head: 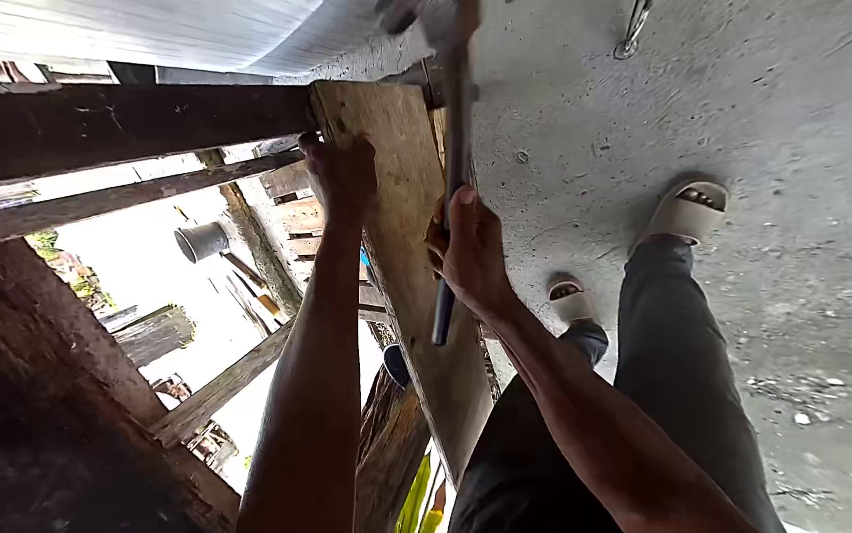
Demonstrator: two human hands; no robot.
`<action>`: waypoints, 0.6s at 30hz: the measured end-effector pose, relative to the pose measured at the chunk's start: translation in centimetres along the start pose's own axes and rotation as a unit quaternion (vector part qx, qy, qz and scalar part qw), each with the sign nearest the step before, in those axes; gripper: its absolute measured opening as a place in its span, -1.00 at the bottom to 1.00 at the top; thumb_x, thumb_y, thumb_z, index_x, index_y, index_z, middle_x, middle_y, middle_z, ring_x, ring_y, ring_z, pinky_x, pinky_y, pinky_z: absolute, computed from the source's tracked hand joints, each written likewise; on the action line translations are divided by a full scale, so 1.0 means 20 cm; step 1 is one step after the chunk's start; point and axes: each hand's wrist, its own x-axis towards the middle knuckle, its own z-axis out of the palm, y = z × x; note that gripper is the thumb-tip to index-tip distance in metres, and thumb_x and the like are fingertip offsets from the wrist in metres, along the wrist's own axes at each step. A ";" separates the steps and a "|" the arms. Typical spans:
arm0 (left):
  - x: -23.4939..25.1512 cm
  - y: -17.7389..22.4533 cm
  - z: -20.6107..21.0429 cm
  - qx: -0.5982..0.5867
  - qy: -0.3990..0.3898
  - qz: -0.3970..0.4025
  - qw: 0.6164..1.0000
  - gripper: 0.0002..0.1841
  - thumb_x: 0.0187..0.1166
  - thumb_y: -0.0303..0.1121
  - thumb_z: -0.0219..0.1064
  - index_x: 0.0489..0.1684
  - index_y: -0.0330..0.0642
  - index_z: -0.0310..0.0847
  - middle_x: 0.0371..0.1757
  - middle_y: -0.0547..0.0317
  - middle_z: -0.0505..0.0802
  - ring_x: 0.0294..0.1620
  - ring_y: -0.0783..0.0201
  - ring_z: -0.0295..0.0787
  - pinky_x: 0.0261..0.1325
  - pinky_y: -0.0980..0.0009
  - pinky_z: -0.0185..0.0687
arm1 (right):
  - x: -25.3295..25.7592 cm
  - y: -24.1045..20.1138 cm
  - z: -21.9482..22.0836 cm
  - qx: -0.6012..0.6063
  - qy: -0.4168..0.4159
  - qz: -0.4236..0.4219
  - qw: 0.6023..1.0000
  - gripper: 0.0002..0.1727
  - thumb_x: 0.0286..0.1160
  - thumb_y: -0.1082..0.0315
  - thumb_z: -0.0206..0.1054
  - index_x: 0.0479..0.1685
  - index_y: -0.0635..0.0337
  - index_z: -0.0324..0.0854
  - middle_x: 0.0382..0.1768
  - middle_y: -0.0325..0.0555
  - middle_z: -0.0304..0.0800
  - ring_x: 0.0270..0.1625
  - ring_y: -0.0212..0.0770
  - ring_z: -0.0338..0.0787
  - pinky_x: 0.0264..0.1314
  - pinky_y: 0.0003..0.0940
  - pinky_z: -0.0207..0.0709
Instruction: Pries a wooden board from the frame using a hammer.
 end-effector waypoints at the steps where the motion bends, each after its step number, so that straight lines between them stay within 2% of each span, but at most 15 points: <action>1: 0.00 -0.01 0.00 -0.001 0.000 0.002 1.000 -0.23 0.51 -0.09 0.52 0.56 -0.38 0.25 0.23 -0.28 0.75 0.30 -0.10 0.74 0.38 -0.05 0.61 | -0.01 -0.01 0.02 0.048 0.017 -0.014 0.999 -0.48 0.90 -0.14 -0.25 -0.24 0.04 0.37 -0.77 -0.41 0.30 -0.83 -0.48 0.33 -0.79 -0.53 0.39; 3: 0.02 0.00 0.00 -0.011 0.005 0.002 1.000 -0.23 0.51 -0.09 0.52 0.57 -0.37 0.24 0.21 -0.27 0.76 0.28 -0.10 0.76 0.36 -0.04 0.62 | 0.01 0.08 0.06 0.071 0.013 -0.003 0.997 -0.50 0.91 -0.10 -0.23 -0.28 0.04 0.36 -0.77 -0.42 0.30 -0.83 -0.48 0.34 -0.78 -0.52 0.42; 6: 0.00 0.00 0.00 -0.025 -0.001 -0.012 1.000 -0.24 0.51 -0.12 0.51 0.58 -0.35 0.25 0.18 -0.29 0.76 0.23 -0.12 0.76 0.31 -0.09 0.63 | 0.07 0.16 0.05 -0.032 -0.057 0.091 0.994 -0.48 0.94 -0.04 -0.22 -0.24 0.15 0.42 -0.73 -0.28 0.27 -0.79 -0.40 0.33 -0.73 -0.49 0.38; 8: 0.02 0.04 -0.01 -0.032 0.002 -0.021 0.999 -0.24 0.48 -0.14 0.55 0.57 -0.35 0.25 0.19 -0.30 0.76 0.25 -0.15 0.75 0.31 -0.13 0.62 | 0.08 0.10 0.02 -0.011 -0.045 0.056 0.997 -0.50 0.94 0.01 -0.24 -0.25 0.14 0.43 -0.74 -0.34 0.30 -0.78 -0.45 0.34 -0.71 -0.53 0.38; 10: 0.01 0.00 0.01 -0.028 -0.009 -0.030 0.999 -0.22 0.45 -0.16 0.56 0.58 -0.33 0.23 0.22 -0.29 0.75 0.28 -0.13 0.74 0.33 -0.10 0.63 | 0.01 0.11 0.05 0.047 -0.008 0.034 0.998 -0.48 0.92 -0.04 -0.29 -0.31 0.07 0.38 -0.78 -0.40 0.29 -0.81 -0.49 0.34 -0.75 -0.55 0.39; 13: 0.01 -0.02 0.01 -0.048 -0.006 -0.020 0.999 -0.21 0.42 -0.19 0.57 0.59 -0.32 0.23 0.19 -0.28 0.76 0.25 -0.12 0.75 0.30 -0.10 0.64 | 0.04 0.18 0.07 0.007 -0.049 0.088 0.995 -0.47 0.94 -0.02 -0.26 -0.31 0.14 0.38 -0.77 -0.32 0.25 -0.81 -0.43 0.32 -0.73 -0.50 0.39; 15: 0.03 -0.01 0.01 -0.063 -0.002 -0.008 0.998 -0.22 0.40 -0.21 0.57 0.57 -0.33 0.24 0.19 -0.28 0.75 0.24 -0.12 0.74 0.29 -0.11 0.63 | 0.08 0.11 0.03 0.009 -0.068 0.102 0.992 -0.49 0.94 -0.01 -0.24 -0.30 0.13 0.39 -0.77 -0.32 0.24 -0.81 -0.44 0.30 -0.75 -0.55 0.34; 18: 0.00 -0.01 0.01 -0.043 -0.014 -0.019 0.999 -0.21 0.43 -0.20 0.56 0.60 -0.33 0.22 0.24 -0.29 0.74 0.30 -0.11 0.72 0.34 -0.08 0.60 | 0.01 0.06 0.04 0.088 -0.018 0.078 0.993 -0.47 0.92 -0.04 -0.31 -0.33 0.06 0.36 -0.81 -0.38 0.26 -0.83 -0.48 0.33 -0.76 -0.57 0.38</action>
